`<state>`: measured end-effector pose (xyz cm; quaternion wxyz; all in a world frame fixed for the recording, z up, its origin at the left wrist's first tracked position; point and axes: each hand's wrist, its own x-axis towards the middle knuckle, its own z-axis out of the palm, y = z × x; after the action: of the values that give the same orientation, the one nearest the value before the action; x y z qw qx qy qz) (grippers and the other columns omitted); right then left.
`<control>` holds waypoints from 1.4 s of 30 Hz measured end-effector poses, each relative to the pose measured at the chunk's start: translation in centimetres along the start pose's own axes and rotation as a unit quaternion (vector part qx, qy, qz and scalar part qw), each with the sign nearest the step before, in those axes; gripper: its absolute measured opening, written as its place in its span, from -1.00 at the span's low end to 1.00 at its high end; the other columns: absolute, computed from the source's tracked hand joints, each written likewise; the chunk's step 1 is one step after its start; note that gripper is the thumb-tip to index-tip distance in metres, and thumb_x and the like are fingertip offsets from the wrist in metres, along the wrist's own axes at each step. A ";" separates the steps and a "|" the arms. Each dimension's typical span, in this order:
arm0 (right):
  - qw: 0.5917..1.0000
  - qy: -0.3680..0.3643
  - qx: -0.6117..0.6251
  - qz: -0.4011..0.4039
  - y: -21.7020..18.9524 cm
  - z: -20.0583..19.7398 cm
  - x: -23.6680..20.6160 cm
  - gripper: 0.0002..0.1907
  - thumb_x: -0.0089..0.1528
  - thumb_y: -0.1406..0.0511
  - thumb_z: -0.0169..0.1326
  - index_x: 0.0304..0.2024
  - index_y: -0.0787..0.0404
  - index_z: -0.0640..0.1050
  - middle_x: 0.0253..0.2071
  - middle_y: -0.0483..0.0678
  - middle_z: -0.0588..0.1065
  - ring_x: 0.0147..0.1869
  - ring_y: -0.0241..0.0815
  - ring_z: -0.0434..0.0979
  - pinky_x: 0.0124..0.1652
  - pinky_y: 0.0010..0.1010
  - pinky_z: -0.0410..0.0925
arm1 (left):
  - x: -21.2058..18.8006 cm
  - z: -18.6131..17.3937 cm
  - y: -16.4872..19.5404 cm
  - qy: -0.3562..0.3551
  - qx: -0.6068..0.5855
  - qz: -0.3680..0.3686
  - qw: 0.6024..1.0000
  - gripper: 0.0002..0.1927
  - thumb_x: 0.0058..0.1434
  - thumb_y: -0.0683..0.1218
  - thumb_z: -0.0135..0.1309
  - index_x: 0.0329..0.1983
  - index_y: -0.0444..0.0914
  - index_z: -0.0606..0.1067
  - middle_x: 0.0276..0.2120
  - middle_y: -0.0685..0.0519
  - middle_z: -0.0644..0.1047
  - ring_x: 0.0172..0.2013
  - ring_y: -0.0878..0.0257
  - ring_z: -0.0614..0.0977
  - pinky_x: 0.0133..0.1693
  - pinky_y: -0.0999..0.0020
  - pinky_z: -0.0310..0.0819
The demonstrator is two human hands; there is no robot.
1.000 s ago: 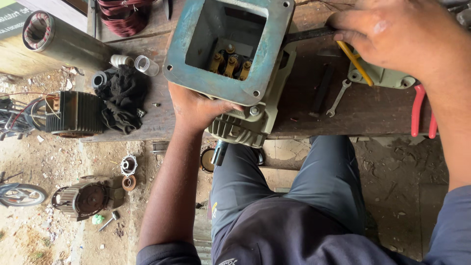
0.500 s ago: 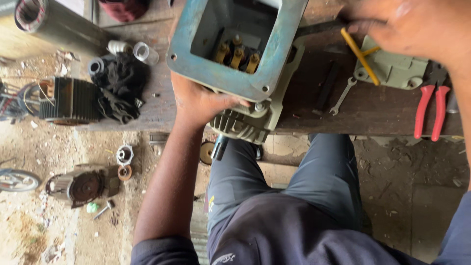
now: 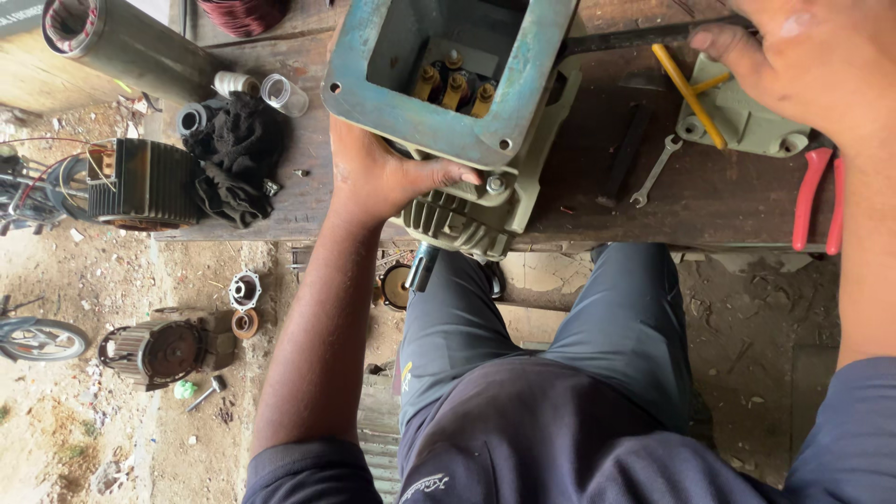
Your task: The person reassembles an electric motor on a workbench. They flip and reposition the motor housing, use a wrench and screwdriver on its parts, and fit the terminal box cover onto the motor body, aligning it by hand.
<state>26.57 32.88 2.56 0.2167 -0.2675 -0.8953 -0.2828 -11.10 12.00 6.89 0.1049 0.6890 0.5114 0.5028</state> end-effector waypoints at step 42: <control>0.957 -0.211 0.039 0.196 -5.8 -4.3 0.1 -0.31 0.54 -0.17 -0.12 -0.23 0.25 0.66 -0.48 0.21 0.58 -0.26 0.24 0.64 0.09 0.11 0.38 | 1.1 0.8 1.6 0.033 -0.043 -0.079 0.995 -0.13 -0.18 0.14 0.65 0.09 -0.37 0.50 -0.06 -0.04 0.65 -0.03 0.17 0.70 0.09 0.25 0.64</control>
<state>23.99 26.19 3.54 0.0841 -0.4828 -0.8608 -0.1372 -9.53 12.45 8.15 0.1570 0.6246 0.5453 0.5366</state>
